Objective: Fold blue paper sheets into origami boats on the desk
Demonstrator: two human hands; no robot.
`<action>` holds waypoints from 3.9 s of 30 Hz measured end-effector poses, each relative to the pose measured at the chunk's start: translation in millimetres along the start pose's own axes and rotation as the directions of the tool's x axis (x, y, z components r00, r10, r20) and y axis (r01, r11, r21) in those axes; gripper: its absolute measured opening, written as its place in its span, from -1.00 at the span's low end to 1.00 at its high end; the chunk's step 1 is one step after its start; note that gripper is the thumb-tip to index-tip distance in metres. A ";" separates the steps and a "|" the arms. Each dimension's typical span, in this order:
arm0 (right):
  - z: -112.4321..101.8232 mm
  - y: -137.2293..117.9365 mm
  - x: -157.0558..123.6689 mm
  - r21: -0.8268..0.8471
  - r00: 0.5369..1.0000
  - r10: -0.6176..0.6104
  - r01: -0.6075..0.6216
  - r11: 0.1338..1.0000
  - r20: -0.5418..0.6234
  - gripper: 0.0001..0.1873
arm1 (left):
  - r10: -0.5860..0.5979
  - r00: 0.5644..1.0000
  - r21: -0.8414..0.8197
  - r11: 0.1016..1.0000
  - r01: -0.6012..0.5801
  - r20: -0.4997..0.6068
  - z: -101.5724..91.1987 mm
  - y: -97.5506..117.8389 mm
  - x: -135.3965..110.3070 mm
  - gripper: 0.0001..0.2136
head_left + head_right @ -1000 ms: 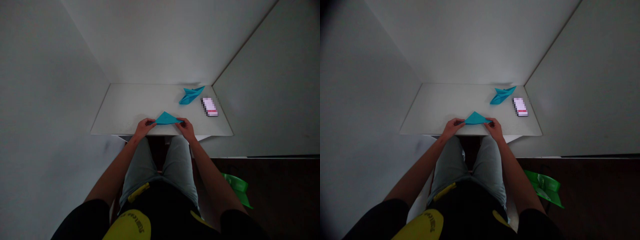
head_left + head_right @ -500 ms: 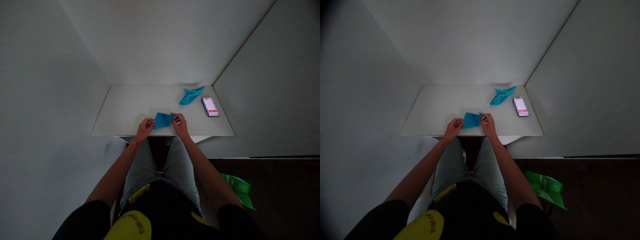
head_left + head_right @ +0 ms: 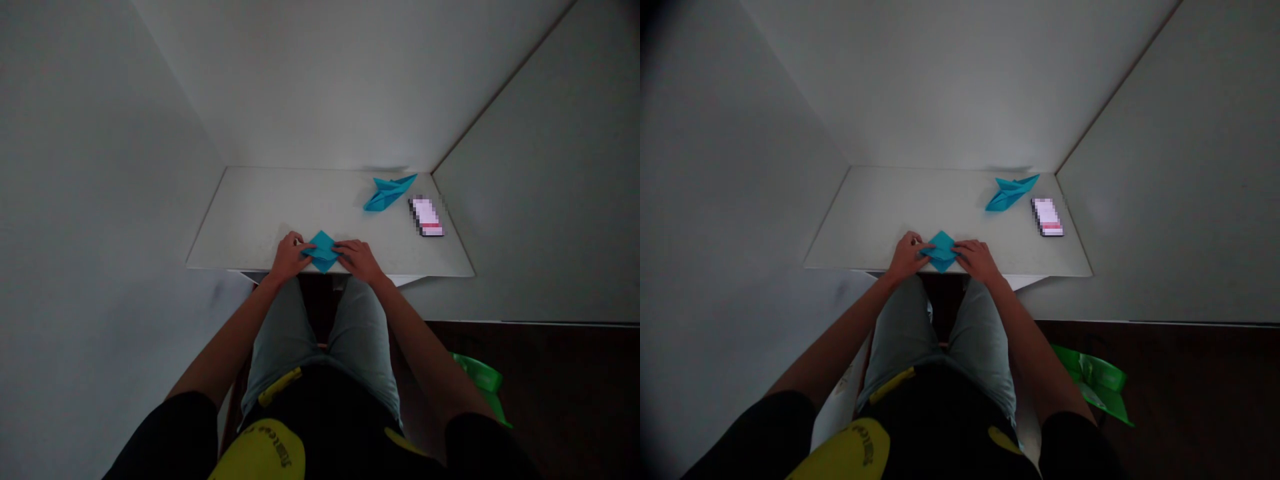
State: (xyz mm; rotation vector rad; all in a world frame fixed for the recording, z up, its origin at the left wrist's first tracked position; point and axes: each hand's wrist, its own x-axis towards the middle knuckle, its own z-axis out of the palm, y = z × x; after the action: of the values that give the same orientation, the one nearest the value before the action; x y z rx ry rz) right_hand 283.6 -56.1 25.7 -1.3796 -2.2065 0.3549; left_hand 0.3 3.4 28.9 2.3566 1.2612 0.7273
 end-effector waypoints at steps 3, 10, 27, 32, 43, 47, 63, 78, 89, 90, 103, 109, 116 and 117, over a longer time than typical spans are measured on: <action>-2.5 1.5 -4.0 0.001 0.999 0.036 -0.036 0.999 -0.039 -0.74 | 0.051 0.997 -0.062 0.997 -0.048 0.050 -0.4 -1.1 -1.3 -0.81; 2.6 -1.1 1.9 0.043 0.964 0.248 -0.245 0.968 -0.095 -0.70 | -0.097 0.994 -0.093 0.991 0.101 0.041 3.7 7.1 4.8 -0.71; -5.9 -13.0 -27.1 -0.126 0.989 -0.090 0.105 0.987 0.113 -0.20 | 0.346 0.891 0.046 0.926 -0.375 0.294 8.5 12.6 -24.1 -0.22; -8.6 -13.8 -38.2 -0.006 0.996 -0.020 0.020 1.000 0.082 -0.58 | 0.278 0.940 -0.094 0.960 -0.264 0.197 11.7 15.0 -34.5 -0.56; -9.5 10.7 3.6 0.587 0.926 0.349 -0.204 0.784 -0.144 -0.64 | -0.183 0.975 -0.660 0.718 0.219 0.125 9.7 21.6 26.3 -0.69; -1.7 26.2 3.4 0.630 0.915 0.378 -0.211 0.747 -0.142 -0.69 | -0.182 0.966 -0.677 0.689 0.259 0.185 19.9 14.7 26.8 -0.76; 17.3 -12.1 15.3 0.533 0.810 0.463 -0.229 0.814 -0.360 -0.71 | -0.273 0.961 -0.527 0.824 0.207 -0.050 36.7 39.3 20.7 -0.81; 19.7 -22.0 17.4 0.623 0.940 0.338 -0.238 0.745 -0.045 -0.38 | -0.042 0.985 -0.605 0.784 0.136 0.166 25.7 37.1 16.6 -0.67; 17.1 -16.9 18.0 0.564 0.968 0.246 -0.172 0.808 -0.057 -0.37 | 0.005 0.979 -0.677 0.723 0.138 0.205 25.0 27.6 19.4 -0.37; 17.2 -16.1 17.9 0.553 0.969 0.237 -0.162 0.817 -0.067 -0.38 | 0.001 0.979 -0.678 0.721 0.139 0.202 25.8 27.0 19.6 -0.39; 18.8 -7.7 16.3 0.569 0.968 0.215 -0.105 0.816 -0.131 -0.37 | -0.019 0.983 -0.599 0.790 0.129 0.185 29.9 25.2 21.3 -0.40; 19.6 -7.9 11.8 0.562 0.956 0.250 -0.125 0.817 -0.152 -0.39 | -0.013 0.995 -0.608 0.791 0.069 0.097 40.5 16.1 21.6 -0.46; 22.5 1.2 11.8 0.553 0.919 0.274 -0.077 0.830 -0.283 -0.66 | -0.051 0.999 -0.610 0.791 0.034 -0.010 38.0 14.0 24.4 -0.66; 22.8 3.5 12.0 0.578 0.911 0.296 -0.081 0.812 -0.288 -0.72 | -0.063 0.998 -0.621 0.783 0.037 -0.019 36.1 13.5 24.6 -0.71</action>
State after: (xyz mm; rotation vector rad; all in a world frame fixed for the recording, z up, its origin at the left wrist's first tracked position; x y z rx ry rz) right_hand 269.5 -42.7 8.3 -1.2138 -1.4897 0.6915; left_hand 42.1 14.2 13.8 1.7618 0.8993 0.9953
